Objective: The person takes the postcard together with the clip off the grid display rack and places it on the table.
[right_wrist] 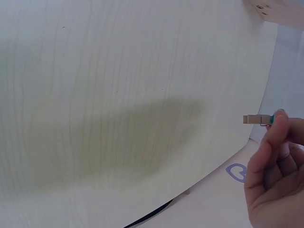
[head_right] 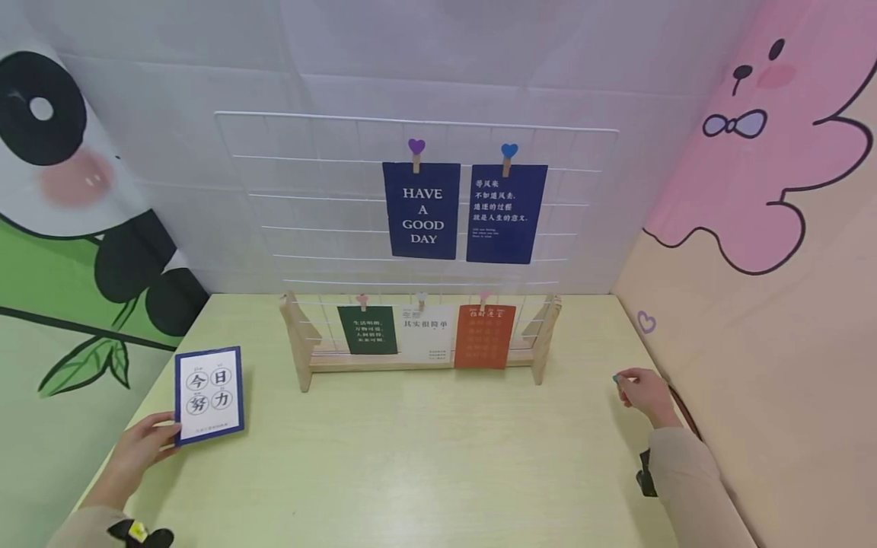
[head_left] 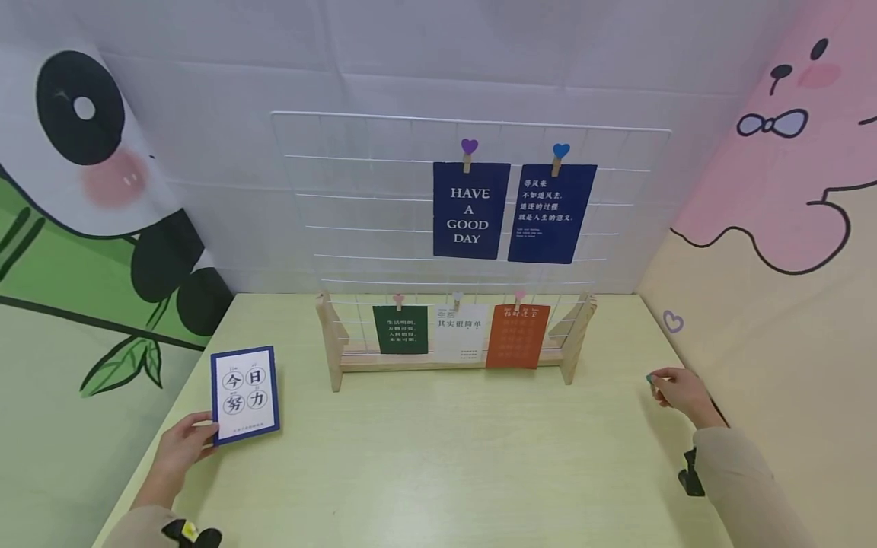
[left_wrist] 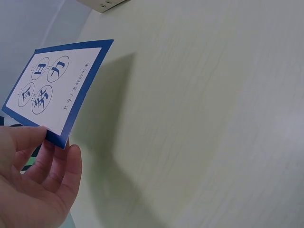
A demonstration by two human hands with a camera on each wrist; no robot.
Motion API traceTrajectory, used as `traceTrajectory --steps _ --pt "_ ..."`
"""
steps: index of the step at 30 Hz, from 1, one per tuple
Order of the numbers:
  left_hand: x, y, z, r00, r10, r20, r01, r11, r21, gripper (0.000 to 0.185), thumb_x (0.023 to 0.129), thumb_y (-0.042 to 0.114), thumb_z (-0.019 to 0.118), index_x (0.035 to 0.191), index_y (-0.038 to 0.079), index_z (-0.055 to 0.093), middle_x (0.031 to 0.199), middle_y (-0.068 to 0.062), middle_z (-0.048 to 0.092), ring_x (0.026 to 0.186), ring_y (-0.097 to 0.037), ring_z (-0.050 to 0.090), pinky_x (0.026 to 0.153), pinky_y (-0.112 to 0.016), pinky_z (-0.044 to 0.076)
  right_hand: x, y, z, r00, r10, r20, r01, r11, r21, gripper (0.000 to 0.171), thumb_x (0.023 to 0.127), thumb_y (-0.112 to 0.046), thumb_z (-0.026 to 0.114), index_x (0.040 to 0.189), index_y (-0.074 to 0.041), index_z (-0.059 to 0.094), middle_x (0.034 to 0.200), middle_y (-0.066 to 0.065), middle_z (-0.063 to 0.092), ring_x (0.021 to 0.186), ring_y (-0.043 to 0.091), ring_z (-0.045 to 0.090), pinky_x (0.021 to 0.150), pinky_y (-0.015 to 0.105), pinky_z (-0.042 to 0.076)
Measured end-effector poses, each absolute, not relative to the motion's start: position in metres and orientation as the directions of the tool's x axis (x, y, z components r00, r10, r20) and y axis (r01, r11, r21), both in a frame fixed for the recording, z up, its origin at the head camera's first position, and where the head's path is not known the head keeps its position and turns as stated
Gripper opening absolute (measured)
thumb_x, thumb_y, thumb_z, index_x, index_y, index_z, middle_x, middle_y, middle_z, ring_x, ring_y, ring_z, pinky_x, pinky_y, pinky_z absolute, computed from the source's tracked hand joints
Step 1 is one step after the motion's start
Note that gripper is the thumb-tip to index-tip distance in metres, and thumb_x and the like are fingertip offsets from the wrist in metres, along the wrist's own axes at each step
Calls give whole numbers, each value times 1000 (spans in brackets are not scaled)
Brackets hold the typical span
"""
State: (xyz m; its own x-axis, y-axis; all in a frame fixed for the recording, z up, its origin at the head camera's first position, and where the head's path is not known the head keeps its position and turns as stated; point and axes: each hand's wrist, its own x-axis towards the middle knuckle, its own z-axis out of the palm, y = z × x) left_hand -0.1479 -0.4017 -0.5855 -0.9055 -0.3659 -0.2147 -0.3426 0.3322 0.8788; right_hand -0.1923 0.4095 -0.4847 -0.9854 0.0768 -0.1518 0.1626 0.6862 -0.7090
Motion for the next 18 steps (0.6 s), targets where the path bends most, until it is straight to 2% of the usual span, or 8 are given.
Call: traceTrajectory --steps 3,7,14,18 --pt "-147 -402 -580 -903 -365 -226 -347 309 885 33 87 15 52 113 -6 45 84 -7 56 66 -7 55 56 -25 51 -191 411 -485 -991 90 -103 137 725 -675 30 89 -9 45 104 17 50 64 7 58 53 14 55 51 26 46" --pt "-144 -401 -572 -902 -361 -238 -352 294 889 33 86 12 53 110 -8 45 82 -7 56 65 -7 55 53 -23 50 -188 413 -482 -992 115 -41 116 785 -609 31 90 -13 44 104 14 52 62 4 58 52 15 56 52 28 42" --pt "-145 -413 -592 -880 -414 -234 -397 370 840 44 89 20 48 122 -7 39 105 -26 49 70 -9 54 62 -27 51 -185 422 -489 -988 155 -24 142 812 -567 35 90 -18 43 105 12 53 61 0 58 53 14 54 52 29 37" --pt "-139 -405 -574 -871 -414 -266 -418 336 844 42 88 16 49 120 -8 40 99 -24 51 67 -8 54 56 -25 50 -184 425 -496 -989 148 -27 138 818 -558 35 91 -19 42 106 11 53 62 2 59 53 15 53 52 30 37"
